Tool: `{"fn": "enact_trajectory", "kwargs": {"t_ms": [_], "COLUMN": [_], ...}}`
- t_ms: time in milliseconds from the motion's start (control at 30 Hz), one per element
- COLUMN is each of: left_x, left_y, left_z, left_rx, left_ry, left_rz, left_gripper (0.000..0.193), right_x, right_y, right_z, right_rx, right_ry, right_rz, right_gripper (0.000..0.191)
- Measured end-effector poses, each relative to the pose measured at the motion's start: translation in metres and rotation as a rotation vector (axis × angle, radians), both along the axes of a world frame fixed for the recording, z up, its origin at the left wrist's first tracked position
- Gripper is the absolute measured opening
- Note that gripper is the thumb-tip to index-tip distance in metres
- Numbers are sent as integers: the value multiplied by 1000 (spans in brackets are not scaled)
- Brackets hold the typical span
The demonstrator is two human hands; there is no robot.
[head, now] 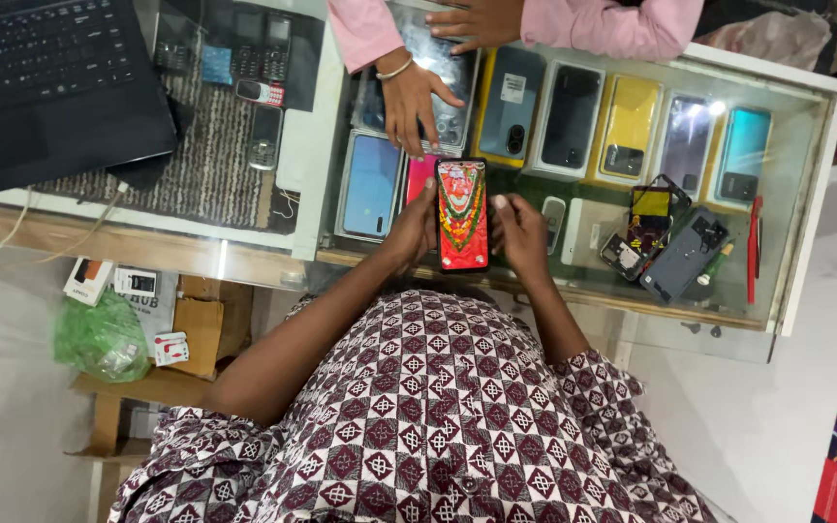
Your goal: The person works at a cluttered repair bench, manipulating small wires and components with their hands and a small cutting tool, adjusting parts on the work surface. They then walk to a glass display counter, pick up a smartphone, and tap and swipe on its screen while it rests on the counter.
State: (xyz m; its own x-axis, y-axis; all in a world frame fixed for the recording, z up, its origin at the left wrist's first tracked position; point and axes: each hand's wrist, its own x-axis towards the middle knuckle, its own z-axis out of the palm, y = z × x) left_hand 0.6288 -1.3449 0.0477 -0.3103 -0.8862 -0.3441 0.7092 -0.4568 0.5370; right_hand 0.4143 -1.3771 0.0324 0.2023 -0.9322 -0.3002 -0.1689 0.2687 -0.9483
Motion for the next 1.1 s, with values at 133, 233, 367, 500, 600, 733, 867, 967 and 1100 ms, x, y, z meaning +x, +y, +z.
{"fn": "enact_trajectory", "kwargs": {"t_ms": [133,233,367,500,600,733,867,967,1100], "left_x": [4,4,3,5,6,5,4,11,32], "left_y": [-1,-1,-2,-3,-2,-2,-8,-16,-9], "left_z": [-1,0,3,9,12,15,14,17,23], "left_rx": [-1,-1,-30,23,40,-4,40,2,-76], "left_ry": [19,10,14,0,20,56,57,-535,-908], "left_rz": [-26,-25,-26,-21,-9,5,-25,-89,34], "left_gripper": [69,69,69,67,68,71,74,64,47], "right_x": [6,9,13,23,29,36,38,37,40], "right_y": [14,23,30,45,54,56,56,56,46], "right_z": [18,30,44,54,61,68,71,69,61], "right_rx": [-123,-206,-249,-226,-461,-541,-579,-576,-654], "right_ry": [74,145,283,353,456,584,618,572,554], "right_rz": [1,53,89,101,200,256,199,170,128], "right_gripper": [34,48,71,101,134,142,135,126,119]}}
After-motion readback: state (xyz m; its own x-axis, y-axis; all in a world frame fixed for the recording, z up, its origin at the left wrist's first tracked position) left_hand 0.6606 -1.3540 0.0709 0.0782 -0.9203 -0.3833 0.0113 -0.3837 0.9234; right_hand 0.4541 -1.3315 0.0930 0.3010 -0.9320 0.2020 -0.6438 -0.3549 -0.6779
